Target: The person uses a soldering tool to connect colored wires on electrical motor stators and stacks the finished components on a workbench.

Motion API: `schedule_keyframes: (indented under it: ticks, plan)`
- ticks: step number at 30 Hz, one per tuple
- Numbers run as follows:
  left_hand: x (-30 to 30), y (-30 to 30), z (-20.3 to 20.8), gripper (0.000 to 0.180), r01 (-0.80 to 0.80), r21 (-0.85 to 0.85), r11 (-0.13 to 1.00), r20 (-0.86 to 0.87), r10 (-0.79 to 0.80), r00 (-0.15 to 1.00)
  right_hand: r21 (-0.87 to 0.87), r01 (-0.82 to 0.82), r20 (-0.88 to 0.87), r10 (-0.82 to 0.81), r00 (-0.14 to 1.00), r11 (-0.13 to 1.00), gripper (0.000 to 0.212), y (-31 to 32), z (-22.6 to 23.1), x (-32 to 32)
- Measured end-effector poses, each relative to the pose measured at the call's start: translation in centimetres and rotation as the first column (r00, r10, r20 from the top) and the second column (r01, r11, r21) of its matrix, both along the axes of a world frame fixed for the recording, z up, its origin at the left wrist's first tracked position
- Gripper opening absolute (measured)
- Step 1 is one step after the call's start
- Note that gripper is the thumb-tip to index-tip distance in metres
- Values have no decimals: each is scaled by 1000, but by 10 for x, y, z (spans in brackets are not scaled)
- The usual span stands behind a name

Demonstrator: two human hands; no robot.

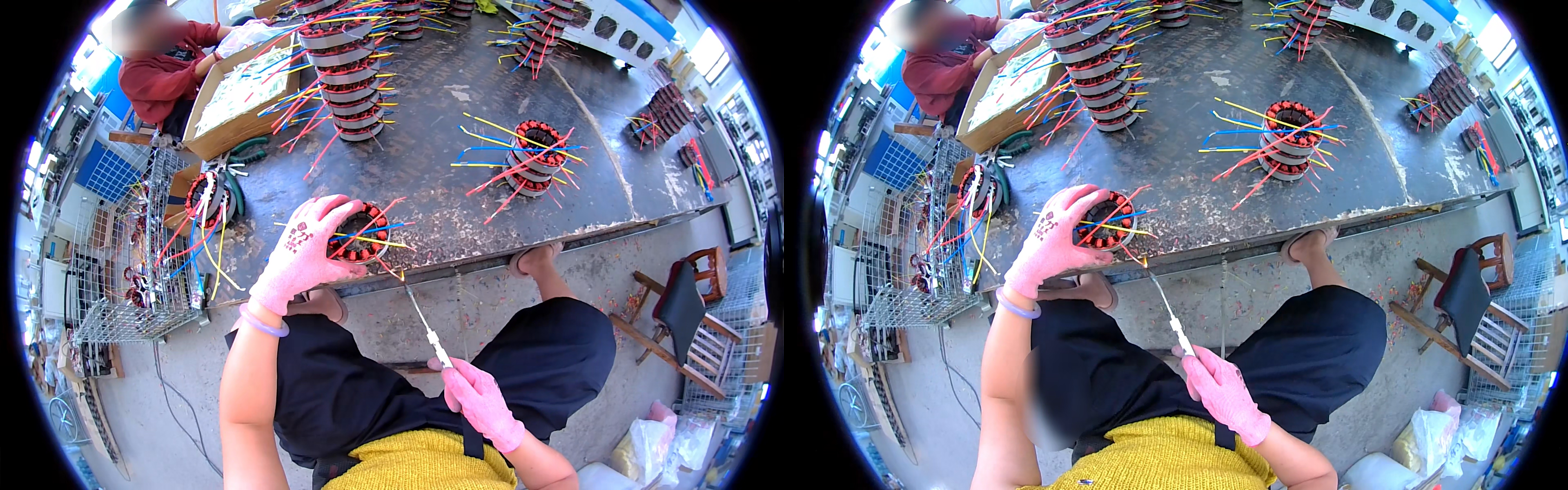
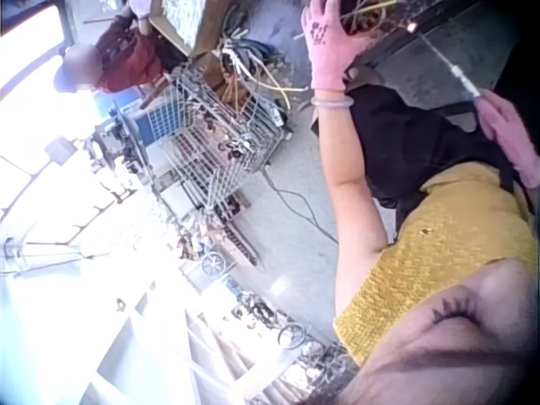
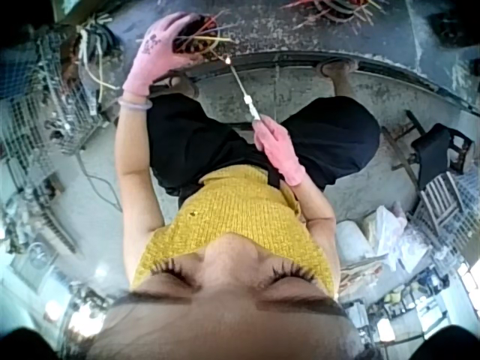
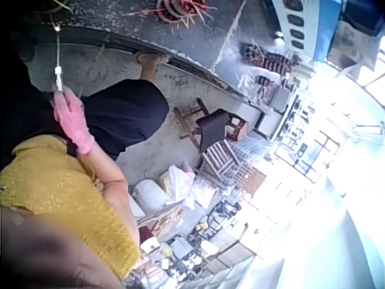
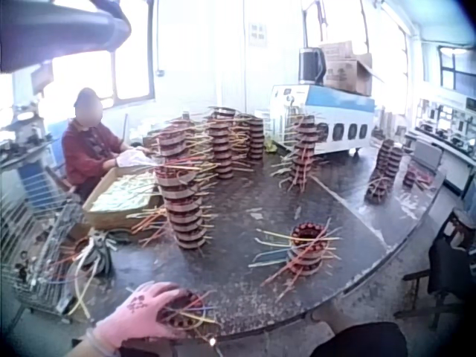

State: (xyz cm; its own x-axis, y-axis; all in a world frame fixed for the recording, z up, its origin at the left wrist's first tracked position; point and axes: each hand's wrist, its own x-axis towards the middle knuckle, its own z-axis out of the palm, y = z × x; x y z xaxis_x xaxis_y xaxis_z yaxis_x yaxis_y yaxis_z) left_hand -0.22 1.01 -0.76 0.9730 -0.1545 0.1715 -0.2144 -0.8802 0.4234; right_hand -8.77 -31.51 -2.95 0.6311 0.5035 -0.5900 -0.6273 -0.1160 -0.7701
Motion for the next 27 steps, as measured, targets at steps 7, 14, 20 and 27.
schedule_keyframes:
  ticks: [7,14,20,27]
  plan:
    - [-1,-1,3,89,-2,-12,1000,-21,1,1000,-10,-14,23,14,1000,1000,36,0,-1,-1]
    - [-1,-2,5,88,-15,-27,1000,-49,13,999,9,2,19,-2,1000,1000,35,-1,-2,-2]
    - [0,-4,5,85,3,10,1000,10,-3,1000,34,7,-8,-7,1000,999,33,-1,-5,-2]
    - [-1,-3,4,85,0,18,1000,15,0,1000,18,-3,24,3,1000,1000,34,-2,-4,-2]
